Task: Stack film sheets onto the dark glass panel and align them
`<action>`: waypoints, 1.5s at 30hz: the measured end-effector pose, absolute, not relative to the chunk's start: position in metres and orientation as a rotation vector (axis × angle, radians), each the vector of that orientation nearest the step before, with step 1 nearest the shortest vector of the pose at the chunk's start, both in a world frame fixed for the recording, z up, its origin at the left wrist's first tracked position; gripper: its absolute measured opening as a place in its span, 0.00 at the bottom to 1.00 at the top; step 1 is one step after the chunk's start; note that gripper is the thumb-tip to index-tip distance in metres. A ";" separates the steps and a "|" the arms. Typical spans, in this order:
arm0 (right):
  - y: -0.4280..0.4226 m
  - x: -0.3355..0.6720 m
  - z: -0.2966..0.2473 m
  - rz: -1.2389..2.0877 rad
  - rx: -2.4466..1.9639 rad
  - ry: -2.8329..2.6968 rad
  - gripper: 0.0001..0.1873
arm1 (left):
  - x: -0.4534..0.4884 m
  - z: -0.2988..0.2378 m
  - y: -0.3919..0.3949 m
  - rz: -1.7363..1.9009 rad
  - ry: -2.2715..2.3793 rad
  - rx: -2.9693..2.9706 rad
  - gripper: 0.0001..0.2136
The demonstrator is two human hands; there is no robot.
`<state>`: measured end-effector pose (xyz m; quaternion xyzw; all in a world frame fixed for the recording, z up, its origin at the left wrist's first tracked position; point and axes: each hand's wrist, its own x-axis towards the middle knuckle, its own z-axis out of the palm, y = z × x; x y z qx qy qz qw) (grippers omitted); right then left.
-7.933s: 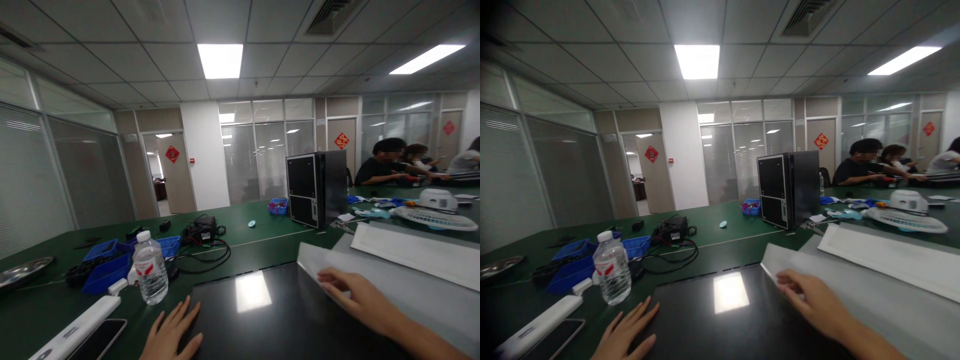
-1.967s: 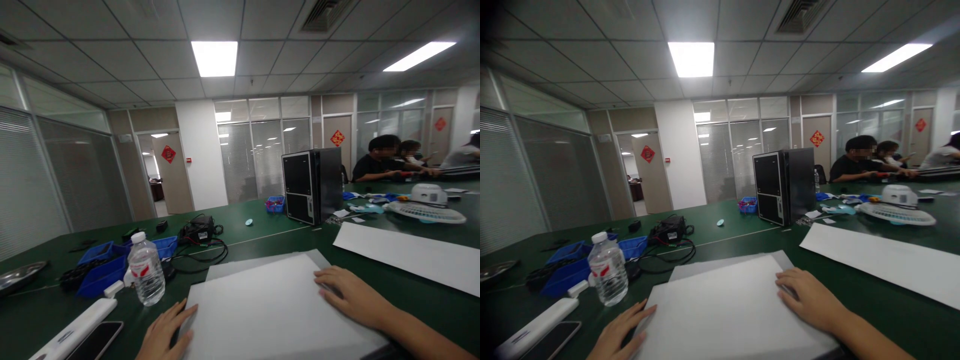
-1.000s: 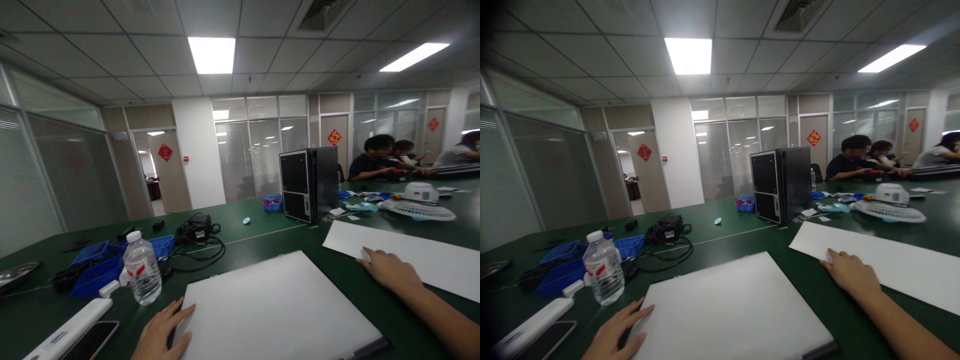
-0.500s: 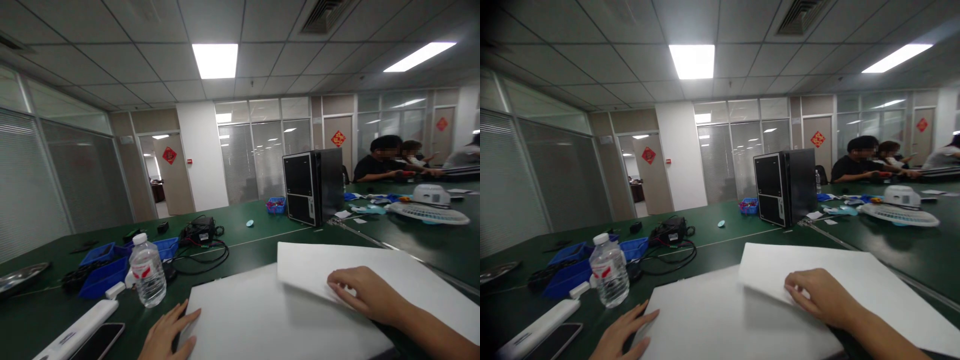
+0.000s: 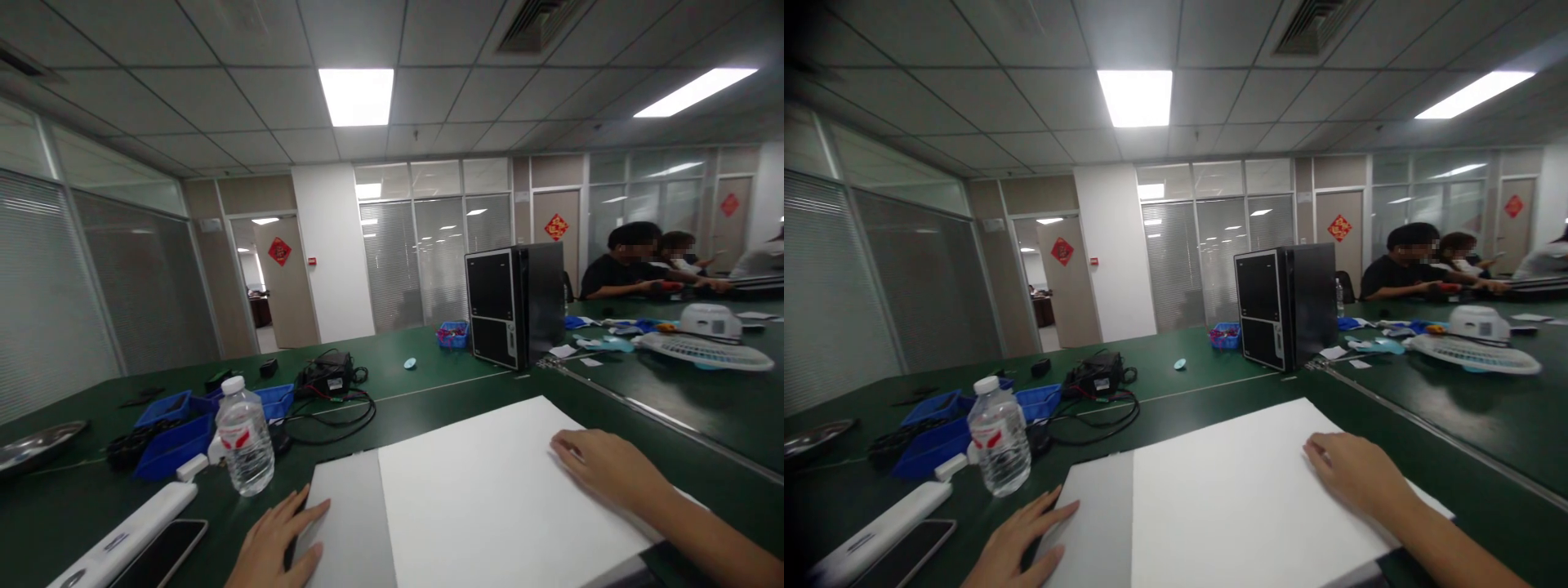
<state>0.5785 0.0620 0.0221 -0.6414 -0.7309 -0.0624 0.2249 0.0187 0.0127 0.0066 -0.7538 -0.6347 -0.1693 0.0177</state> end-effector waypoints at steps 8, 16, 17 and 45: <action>0.063 0.568 0.016 -0.167 -1.707 -2.073 0.25 | 0.014 0.000 0.020 -0.570 -1.954 -2.346 0.21; 0.065 0.564 0.008 -0.110 -1.690 -2.140 0.23 | 0.015 0.001 0.019 -0.515 -1.983 -2.347 0.22; 0.064 0.562 0.008 -0.102 -1.677 -2.161 0.23 | 0.015 0.001 0.018 -0.528 -1.982 -2.341 0.22; 0.066 0.549 0.016 0.636 -1.547 -1.650 0.24 | 0.015 -0.009 0.026 -0.549 -1.898 -2.271 0.22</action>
